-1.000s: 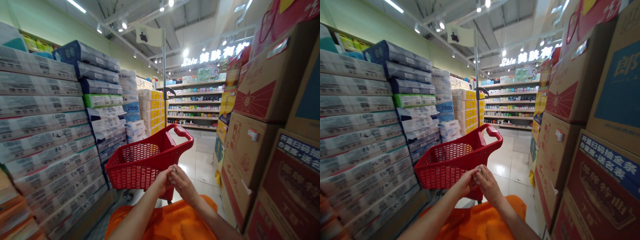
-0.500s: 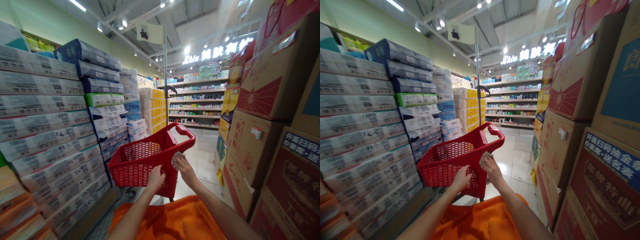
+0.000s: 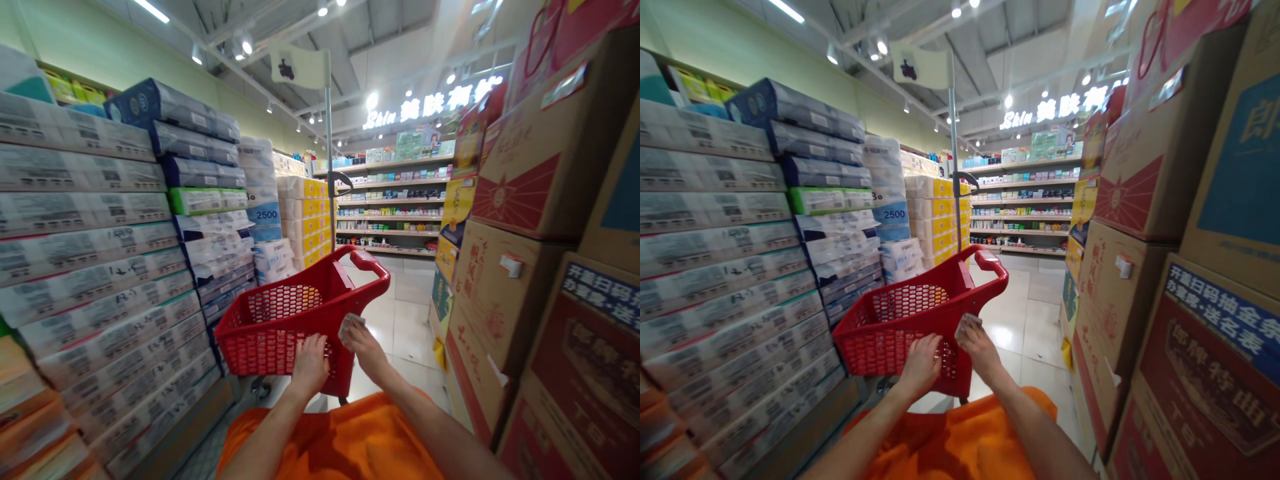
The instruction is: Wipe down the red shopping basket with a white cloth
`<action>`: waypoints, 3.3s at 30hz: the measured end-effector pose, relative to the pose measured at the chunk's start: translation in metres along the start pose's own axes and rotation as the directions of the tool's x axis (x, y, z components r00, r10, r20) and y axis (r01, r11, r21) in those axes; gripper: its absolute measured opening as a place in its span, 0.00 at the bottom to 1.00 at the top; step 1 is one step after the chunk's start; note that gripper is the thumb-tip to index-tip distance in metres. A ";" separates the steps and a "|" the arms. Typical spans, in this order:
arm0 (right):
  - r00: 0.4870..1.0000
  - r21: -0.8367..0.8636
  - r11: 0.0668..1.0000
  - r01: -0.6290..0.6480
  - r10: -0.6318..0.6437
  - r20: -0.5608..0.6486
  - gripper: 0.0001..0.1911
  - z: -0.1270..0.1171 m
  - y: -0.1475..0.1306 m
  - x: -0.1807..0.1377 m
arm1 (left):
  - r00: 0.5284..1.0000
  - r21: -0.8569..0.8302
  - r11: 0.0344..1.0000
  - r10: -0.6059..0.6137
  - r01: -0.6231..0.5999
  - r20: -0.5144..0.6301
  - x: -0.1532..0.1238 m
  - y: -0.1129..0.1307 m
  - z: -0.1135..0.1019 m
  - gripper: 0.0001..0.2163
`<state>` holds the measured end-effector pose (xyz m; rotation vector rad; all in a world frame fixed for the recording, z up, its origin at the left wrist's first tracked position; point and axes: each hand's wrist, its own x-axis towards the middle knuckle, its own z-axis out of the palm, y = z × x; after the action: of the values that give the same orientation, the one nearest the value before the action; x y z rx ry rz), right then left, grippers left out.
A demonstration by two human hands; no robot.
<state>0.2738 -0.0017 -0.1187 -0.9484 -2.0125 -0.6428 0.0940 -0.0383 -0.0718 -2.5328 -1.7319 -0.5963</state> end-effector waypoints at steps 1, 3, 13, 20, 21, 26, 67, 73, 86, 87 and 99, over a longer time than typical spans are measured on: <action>0.999 0.016 0.999 0.029 -0.030 0.025 0.16 0.005 -0.003 -0.008 | 1.000 0.014 1.000 0.000 0.000 0.001 0.000 -0.001 0.000 0.23; 1.000 0.027 0.999 0.030 -0.030 0.007 0.16 0.003 -0.003 -0.012 | 1.000 0.047 0.999 -0.007 0.007 -0.005 0.001 -0.005 0.001 0.24; 0.998 -0.011 0.998 -0.069 0.068 -0.011 0.18 -0.011 0.015 0.008 | 1.000 0.176 0.984 0.017 -0.015 -0.009 0.004 -0.004 0.005 0.31; 0.990 -0.017 0.994 -0.104 0.101 -0.102 0.20 -0.018 0.010 0.016 | 0.998 0.221 0.975 0.036 -0.025 -0.045 0.004 -0.011 0.006 0.31; 0.979 -0.023 0.988 -0.155 0.151 -0.137 0.20 -0.024 0.016 0.027 | 0.998 0.227 0.974 0.031 -0.019 -0.048 0.004 -0.011 0.006 0.32; 0.995 -0.008 0.996 -0.090 0.090 -0.033 0.19 -0.014 0.014 0.021 | 0.998 0.243 0.970 0.032 -0.020 -0.047 0.003 -0.009 0.007 0.32; 0.998 -0.096 0.995 -0.006 0.012 0.065 0.19 0.001 -0.008 0.040 | 0.996 0.265 0.962 -0.040 0.060 -0.083 -0.002 -0.035 0.009 0.31; 0.994 0.000 1.000 0.025 -0.025 0.107 0.17 0.017 -0.025 0.015 | 0.990 0.180 0.980 -0.064 0.086 -0.123 -0.005 -0.045 0.009 0.29; 0.922 -0.228 0.894 -0.385 0.384 -0.050 0.18 -0.062 0.050 0.110 | 0.969 -0.089 0.970 -0.233 0.226 -0.076 0.031 -0.037 -0.026 0.32; 0.915 -0.249 0.887 -0.388 0.402 0.007 0.17 -0.058 0.048 0.111 | 0.966 -0.056 0.966 -0.255 0.252 -0.034 0.033 -0.041 -0.030 0.32; 0.929 -0.285 0.906 -0.312 0.353 0.107 0.15 -0.048 0.052 0.107 | 0.959 0.073 0.970 -0.239 0.231 0.150 0.032 -0.056 -0.025 0.33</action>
<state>0.2948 0.0373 0.0019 -1.5079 -1.8603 -0.6699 0.0457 0.0064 -0.0493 -2.4148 -2.0915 -0.3549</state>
